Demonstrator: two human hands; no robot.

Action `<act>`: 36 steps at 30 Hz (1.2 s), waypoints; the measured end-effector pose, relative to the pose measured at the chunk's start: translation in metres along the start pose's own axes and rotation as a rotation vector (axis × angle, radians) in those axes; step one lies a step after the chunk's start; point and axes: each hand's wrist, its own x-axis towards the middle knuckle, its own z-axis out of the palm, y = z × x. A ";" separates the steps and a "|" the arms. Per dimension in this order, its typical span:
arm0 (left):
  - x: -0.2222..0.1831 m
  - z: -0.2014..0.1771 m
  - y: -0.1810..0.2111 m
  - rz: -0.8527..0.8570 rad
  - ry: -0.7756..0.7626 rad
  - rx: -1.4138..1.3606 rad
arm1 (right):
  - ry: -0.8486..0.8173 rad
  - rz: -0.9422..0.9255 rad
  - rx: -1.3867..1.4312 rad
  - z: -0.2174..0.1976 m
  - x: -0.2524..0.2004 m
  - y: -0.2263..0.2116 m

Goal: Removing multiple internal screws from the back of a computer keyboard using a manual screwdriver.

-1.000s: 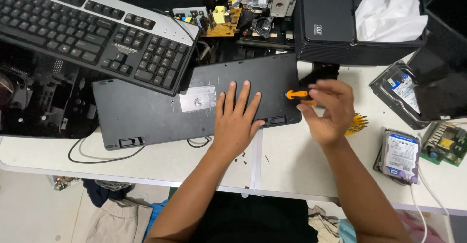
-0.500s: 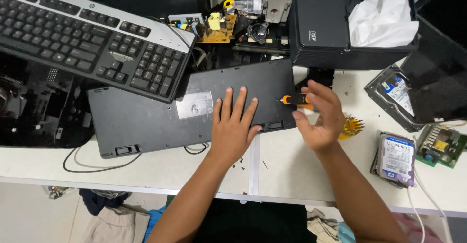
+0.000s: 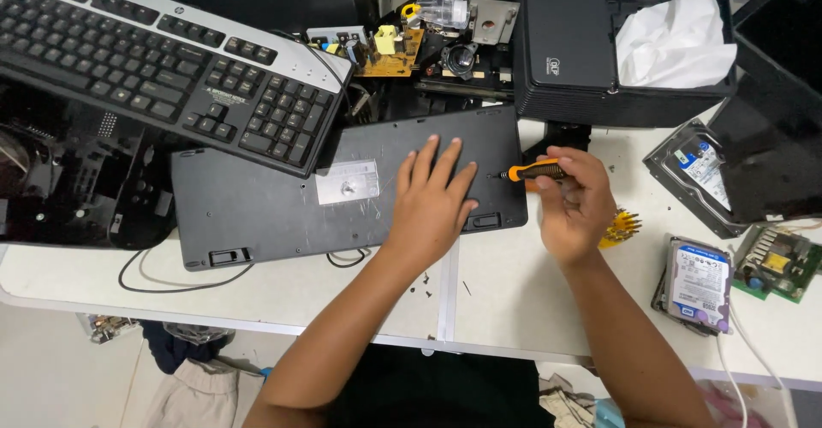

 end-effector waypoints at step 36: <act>-0.100 -0.023 -0.023 0.169 0.167 -0.127 | -0.067 -0.095 0.238 0.036 -0.033 -0.017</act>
